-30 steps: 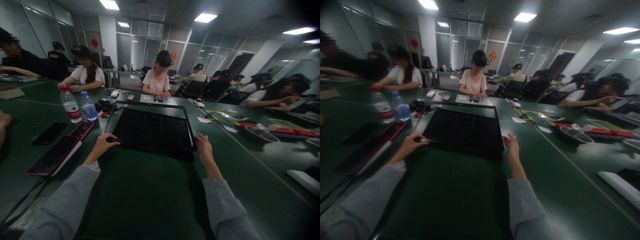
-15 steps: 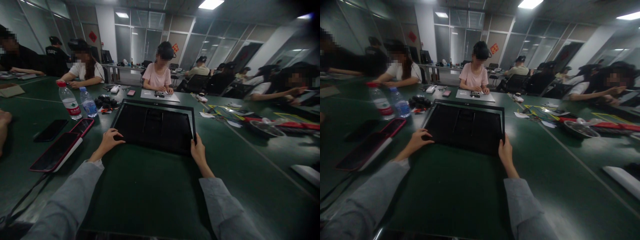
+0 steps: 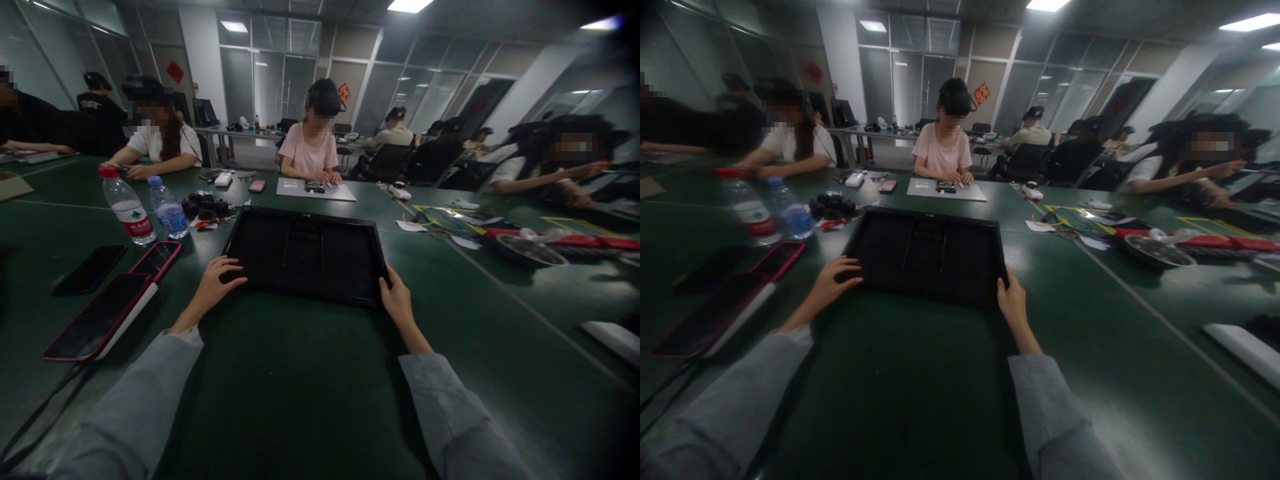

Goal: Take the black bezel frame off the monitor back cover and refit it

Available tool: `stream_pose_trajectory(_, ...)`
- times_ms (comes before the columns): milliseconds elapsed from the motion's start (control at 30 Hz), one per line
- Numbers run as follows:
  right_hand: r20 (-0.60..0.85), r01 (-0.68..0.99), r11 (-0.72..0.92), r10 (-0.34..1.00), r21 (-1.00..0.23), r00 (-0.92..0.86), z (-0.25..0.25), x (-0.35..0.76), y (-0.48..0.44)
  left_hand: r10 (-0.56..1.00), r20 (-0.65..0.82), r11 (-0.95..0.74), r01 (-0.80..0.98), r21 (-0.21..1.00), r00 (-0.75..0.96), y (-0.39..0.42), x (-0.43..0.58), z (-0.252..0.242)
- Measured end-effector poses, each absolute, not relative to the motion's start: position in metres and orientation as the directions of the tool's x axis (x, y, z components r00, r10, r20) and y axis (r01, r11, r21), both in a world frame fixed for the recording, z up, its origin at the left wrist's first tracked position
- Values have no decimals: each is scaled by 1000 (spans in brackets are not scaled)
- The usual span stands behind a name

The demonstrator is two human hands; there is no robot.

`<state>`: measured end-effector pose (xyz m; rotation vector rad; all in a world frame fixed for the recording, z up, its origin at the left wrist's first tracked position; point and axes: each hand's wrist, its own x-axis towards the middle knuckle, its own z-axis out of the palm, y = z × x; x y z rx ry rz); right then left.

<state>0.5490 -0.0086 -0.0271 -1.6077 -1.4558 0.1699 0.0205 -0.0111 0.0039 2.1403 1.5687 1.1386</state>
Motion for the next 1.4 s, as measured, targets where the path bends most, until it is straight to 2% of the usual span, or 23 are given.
stream_pose_trajectory(100, 468, 726, 131, 836, -675, 285, -31, 555, -2, 869, 486, -303, 679, 668, -90, -2, 20, -4)
stream_pose_trajectory(267, 479, 715, 170, 840, -678, 255, -38, 563, 8, 915, 358, -203, 558, 805, -184, 9, 11, -20)
stream_pose_trajectory(367, 464, 698, 191, 858, -690, 223, -40, 564, 9, 883, 337, -96, 576, 812, -328, 6, 3, -20)
stream_pose_trajectory(467, 455, 726, 189, 871, -661, 188, -38, 559, 8, 856, 357, 20, 714, 700, -373, -1, -2, -15)
stream_pose_trajectory(633, 461, 776, 131, 859, -616, 221, -30, 553, 10, 900, 341, 49, 841, 538, -271, -10, 2, -1)
stream_pose_trajectory(700, 431, 744, 128, 872, -656, 231, -29, 555, 13, 920, 311, 63, 873, 484, -239, -13, 4, 4)
stream_pose_trajectory(833, 331, 521, 188, 923, -833, 196, -31, 562, 19, 944, 257, 108, 930, 351, -206, -18, 6, 13)
stream_pose_trajectory(900, 331, 526, 180, 920, -832, 210, -32, 562, 20, 946, 251, 118, 936, 331, -208, -18, 7, 15)
stream_pose_trajectory(1033, 401, 726, 88, 875, -682, 270, -31, 556, 18, 931, 260, 118, 887, 446, -255, -15, 9, 12)
stream_pose_trajectory(1133, 396, 749, 82, 883, -658, 251, -29, 556, 16, 928, 252, 86, 814, 575, -276, -10, 4, 6)
stream_pose_trajectory(1267, 282, 618, 103, 938, -780, 200, -25, 564, 11, 939, 234, 25, 729, 684, -252, -3, -13, 0)
stream_pose_trajectory(1400, 90, 425, 33, 990, -905, 113, -20, 569, 1, 943, 157, 107, 718, 688, -292, 0, -28, 0)
